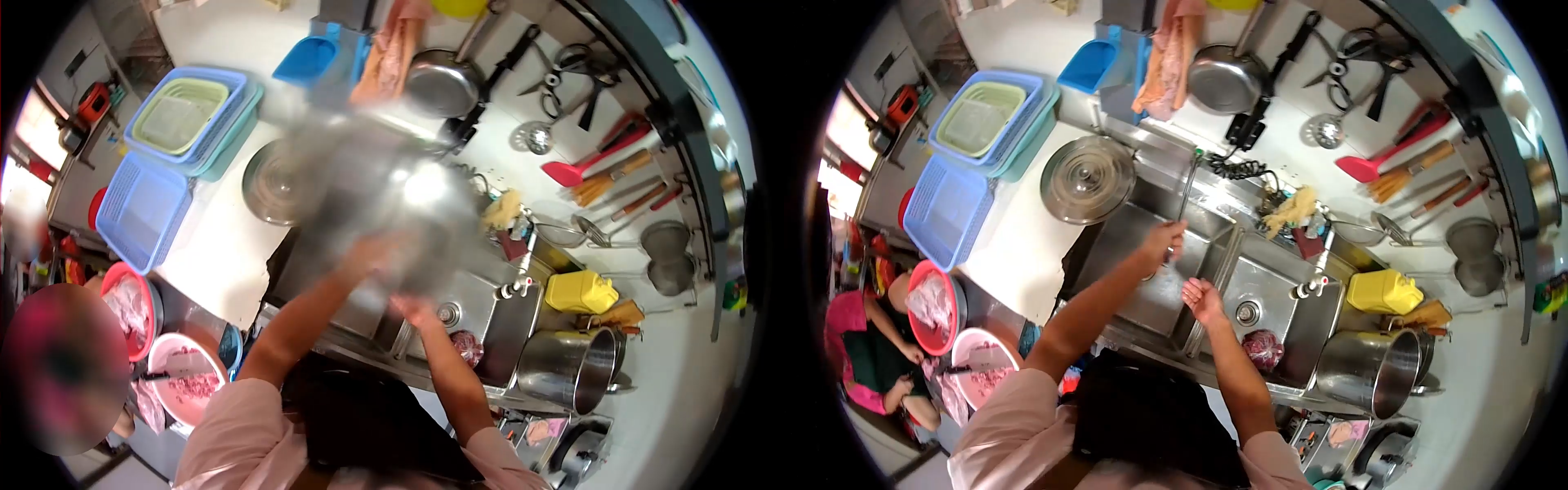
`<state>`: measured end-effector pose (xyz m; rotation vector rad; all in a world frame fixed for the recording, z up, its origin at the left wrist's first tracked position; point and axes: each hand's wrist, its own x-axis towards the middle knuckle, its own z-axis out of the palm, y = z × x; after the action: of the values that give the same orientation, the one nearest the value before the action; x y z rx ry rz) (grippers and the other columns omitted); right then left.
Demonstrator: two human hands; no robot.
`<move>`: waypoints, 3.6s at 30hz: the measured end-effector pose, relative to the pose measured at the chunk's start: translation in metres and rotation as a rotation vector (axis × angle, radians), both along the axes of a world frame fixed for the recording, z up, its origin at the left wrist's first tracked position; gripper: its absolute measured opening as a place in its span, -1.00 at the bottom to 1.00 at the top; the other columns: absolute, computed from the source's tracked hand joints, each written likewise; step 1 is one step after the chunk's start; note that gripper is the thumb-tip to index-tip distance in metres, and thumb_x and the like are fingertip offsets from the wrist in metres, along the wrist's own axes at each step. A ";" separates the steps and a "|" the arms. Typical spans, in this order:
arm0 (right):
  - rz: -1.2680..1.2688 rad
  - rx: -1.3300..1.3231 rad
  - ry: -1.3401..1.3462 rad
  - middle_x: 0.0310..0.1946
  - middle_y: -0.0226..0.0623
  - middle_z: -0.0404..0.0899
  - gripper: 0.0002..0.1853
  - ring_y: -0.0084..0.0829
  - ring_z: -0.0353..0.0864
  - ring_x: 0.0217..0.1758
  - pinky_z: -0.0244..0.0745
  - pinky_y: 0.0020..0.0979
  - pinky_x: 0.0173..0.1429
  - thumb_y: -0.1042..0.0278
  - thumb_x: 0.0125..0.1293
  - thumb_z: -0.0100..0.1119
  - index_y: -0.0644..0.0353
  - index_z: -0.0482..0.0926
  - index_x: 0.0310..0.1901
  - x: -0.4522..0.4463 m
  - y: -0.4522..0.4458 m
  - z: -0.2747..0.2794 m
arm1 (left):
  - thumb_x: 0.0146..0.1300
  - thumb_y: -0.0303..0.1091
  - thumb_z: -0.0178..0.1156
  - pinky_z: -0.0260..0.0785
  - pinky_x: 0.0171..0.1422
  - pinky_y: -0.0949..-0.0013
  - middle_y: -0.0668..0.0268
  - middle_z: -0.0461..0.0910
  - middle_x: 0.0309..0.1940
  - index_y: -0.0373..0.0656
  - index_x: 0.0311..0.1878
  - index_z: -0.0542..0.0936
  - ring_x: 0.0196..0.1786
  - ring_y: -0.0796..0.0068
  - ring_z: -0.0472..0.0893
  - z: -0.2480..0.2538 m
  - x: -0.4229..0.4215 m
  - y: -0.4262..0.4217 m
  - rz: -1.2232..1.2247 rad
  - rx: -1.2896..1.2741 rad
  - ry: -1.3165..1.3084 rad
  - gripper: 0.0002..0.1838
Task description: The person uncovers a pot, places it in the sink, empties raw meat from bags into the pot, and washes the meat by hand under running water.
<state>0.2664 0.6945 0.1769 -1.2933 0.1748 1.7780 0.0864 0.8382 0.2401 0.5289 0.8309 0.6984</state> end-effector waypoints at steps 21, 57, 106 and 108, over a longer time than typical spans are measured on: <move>-0.102 -0.046 0.387 -0.50 -0.44 0.56 -0.80 -0.48 0.53 -0.52 0.54 -0.43 -0.42 0.38 0.53 -0.07 0.10 0.58 -0.20 -0.123 0.202 -0.375 | 0.57 -0.14 0.13 0.34 0.43 0.32 0.14 0.63 0.19 -0.34 0.37 0.45 0.28 0.41 0.56 -0.028 -0.156 -0.221 0.232 0.004 0.398 -0.49; -0.605 0.670 -0.336 -0.54 -0.28 0.62 -0.75 -0.40 0.60 -0.56 0.52 -0.32 -0.49 0.27 0.43 0.06 0.17 0.63 -0.36 0.387 -0.112 -0.173 | 0.44 -0.23 -0.01 0.43 -0.15 0.15 0.28 0.53 -0.22 -0.03 -0.13 0.54 -0.15 0.16 0.56 -0.179 -0.080 -0.100 -0.224 0.602 0.182 -0.83; 0.623 0.346 -1.213 0.05 -0.08 0.72 -0.55 -0.22 0.69 0.15 0.58 -0.24 0.21 0.00 0.60 -0.06 0.21 0.67 0.03 -0.046 -0.053 0.074 | 0.51 0.35 -0.08 0.48 0.16 0.13 0.20 0.62 0.03 -0.20 0.33 0.51 0.06 0.28 0.60 -0.179 0.062 -0.133 0.244 -0.227 -0.009 -0.24; 0.623 0.408 -1.030 0.23 -0.12 0.49 -0.49 -0.22 0.46 0.32 0.36 -0.24 0.35 -0.11 0.59 -0.10 0.20 0.46 0.22 -0.065 -0.054 0.029 | 0.49 0.40 -0.09 0.48 0.04 0.12 0.28 0.60 -0.11 -0.15 0.30 0.55 -0.07 0.31 0.58 -0.204 0.051 -0.144 0.288 -0.237 -0.011 -0.23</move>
<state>0.2010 0.6408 0.2058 -1.8751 -1.2001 1.2602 0.1375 0.6942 0.0359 0.1927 0.9750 0.8513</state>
